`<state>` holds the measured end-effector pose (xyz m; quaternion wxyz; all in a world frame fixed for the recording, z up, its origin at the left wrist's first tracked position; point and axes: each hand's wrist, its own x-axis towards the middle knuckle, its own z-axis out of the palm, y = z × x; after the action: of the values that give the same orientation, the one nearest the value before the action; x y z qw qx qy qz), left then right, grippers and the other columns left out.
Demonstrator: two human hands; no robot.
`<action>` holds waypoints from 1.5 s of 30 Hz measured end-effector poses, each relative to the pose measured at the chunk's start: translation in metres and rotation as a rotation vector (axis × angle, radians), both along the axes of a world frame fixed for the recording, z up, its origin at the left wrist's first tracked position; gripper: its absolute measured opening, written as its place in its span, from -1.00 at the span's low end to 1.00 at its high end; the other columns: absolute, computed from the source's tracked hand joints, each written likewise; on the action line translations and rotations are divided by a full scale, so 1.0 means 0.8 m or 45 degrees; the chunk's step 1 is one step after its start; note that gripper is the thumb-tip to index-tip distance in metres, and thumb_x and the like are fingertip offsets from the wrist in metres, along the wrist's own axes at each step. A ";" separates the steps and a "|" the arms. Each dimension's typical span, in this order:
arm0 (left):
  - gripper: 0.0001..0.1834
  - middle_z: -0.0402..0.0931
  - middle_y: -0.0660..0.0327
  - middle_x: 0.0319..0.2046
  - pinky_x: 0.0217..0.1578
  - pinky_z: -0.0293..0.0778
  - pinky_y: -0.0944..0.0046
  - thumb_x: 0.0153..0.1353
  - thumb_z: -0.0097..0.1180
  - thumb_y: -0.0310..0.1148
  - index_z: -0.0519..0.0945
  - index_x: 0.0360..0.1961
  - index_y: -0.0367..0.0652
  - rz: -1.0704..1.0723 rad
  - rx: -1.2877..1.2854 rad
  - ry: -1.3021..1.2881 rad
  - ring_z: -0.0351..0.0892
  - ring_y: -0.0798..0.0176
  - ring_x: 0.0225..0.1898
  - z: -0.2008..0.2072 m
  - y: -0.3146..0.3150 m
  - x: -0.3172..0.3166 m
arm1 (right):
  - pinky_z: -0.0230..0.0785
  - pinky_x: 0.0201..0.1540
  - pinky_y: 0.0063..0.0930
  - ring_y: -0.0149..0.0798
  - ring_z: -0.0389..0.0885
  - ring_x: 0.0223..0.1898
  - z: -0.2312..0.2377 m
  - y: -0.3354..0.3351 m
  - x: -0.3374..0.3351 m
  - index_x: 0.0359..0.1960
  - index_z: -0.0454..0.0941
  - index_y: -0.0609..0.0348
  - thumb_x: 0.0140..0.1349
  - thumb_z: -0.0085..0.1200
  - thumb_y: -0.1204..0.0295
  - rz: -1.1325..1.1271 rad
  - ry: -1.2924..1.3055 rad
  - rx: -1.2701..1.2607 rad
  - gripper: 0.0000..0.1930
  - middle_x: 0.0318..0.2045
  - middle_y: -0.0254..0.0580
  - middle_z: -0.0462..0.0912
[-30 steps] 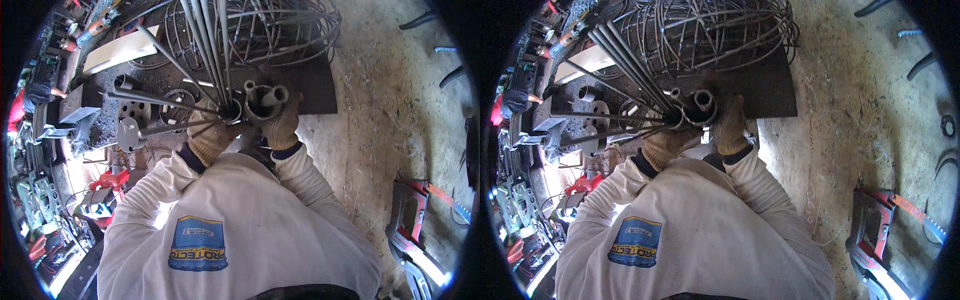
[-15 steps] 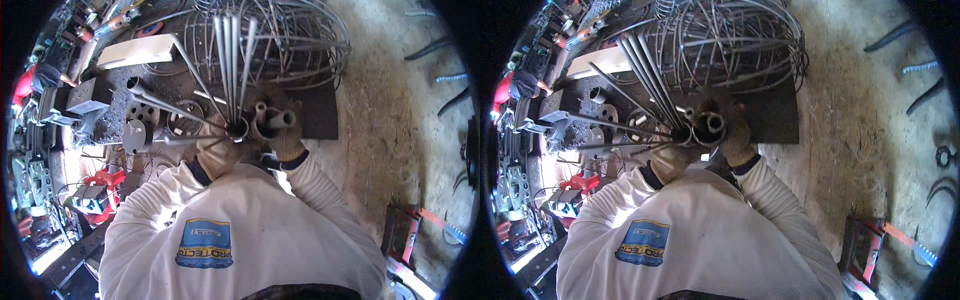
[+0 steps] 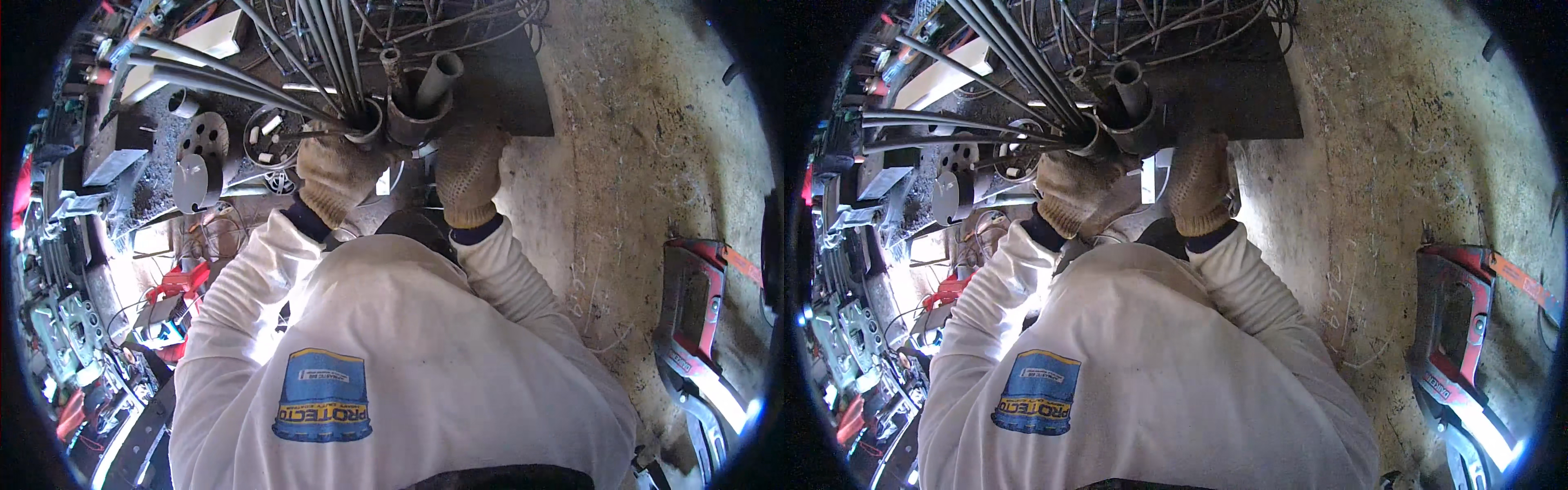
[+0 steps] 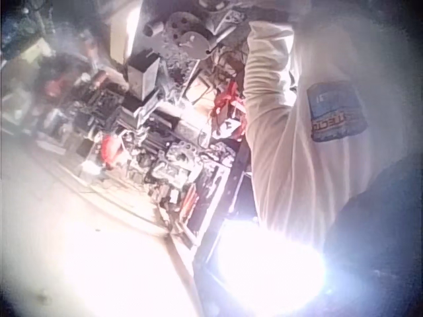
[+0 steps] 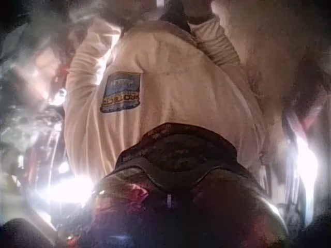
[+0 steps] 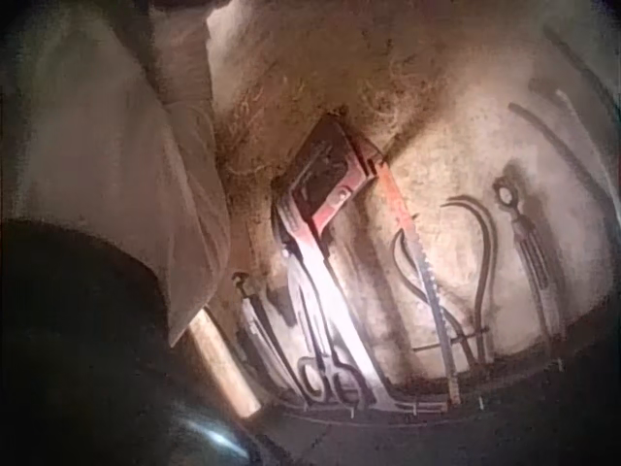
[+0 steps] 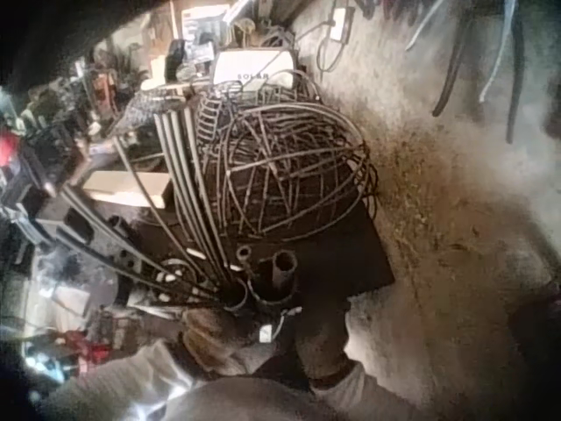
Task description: The person assembles a metal structure by hand using a small metal component, connecting it to larger curved metal pieces at a workstation.
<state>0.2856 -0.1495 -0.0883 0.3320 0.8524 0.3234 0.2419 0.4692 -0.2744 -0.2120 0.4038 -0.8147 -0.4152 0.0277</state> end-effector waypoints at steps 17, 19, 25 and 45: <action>-0.45 0.66 0.14 -0.21 -0.13 0.57 0.09 -0.12 0.49 -0.08 0.65 -0.12 -0.14 0.110 -0.633 -0.685 0.65 0.04 -0.17 -0.055 -0.002 0.002 | 0.50 0.06 -0.17 -0.04 0.62 -0.02 0.122 0.059 -0.045 0.21 0.42 0.23 0.48 -0.18 -0.02 0.274 0.621 0.452 -0.44 0.00 -0.10 0.60; -0.44 0.68 0.16 -0.27 -0.21 0.58 0.11 -0.21 0.57 -0.07 0.68 -0.19 -0.13 0.273 -0.759 -0.768 0.67 0.03 -0.23 -0.052 -0.002 0.006 | 0.49 0.07 -0.16 -0.03 0.61 0.00 0.140 0.064 -0.040 0.20 0.42 0.25 0.49 -0.22 -0.03 0.453 0.625 0.301 -0.43 0.02 -0.07 0.60; -0.53 0.67 0.23 -0.12 -0.03 0.54 0.17 0.09 0.41 -0.15 0.63 0.01 -0.07 -0.099 0.104 0.019 0.67 0.18 -0.10 0.001 0.007 -0.004 | 0.49 0.05 -0.22 -0.17 0.61 -0.04 0.171 0.076 -0.035 0.16 0.43 0.27 0.55 -0.29 0.13 0.556 0.941 0.810 -0.54 -0.01 -0.09 0.60; -0.33 0.65 0.11 -0.18 -0.18 0.57 0.10 -0.10 0.54 -0.14 0.52 0.02 -0.14 -0.154 -0.007 -0.176 0.66 0.01 -0.13 0.018 0.008 -0.023 | 0.39 -0.34 -0.43 -0.37 0.55 -0.42 0.165 0.007 -0.058 -0.19 0.59 0.33 0.29 0.00 0.37 0.062 0.711 -0.063 -0.75 -0.42 -0.23 0.62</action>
<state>0.2674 -0.1433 -0.0735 0.3698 0.8508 0.2485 0.2788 0.4227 -0.2684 -0.0802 0.4816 -0.7750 -0.3065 0.2710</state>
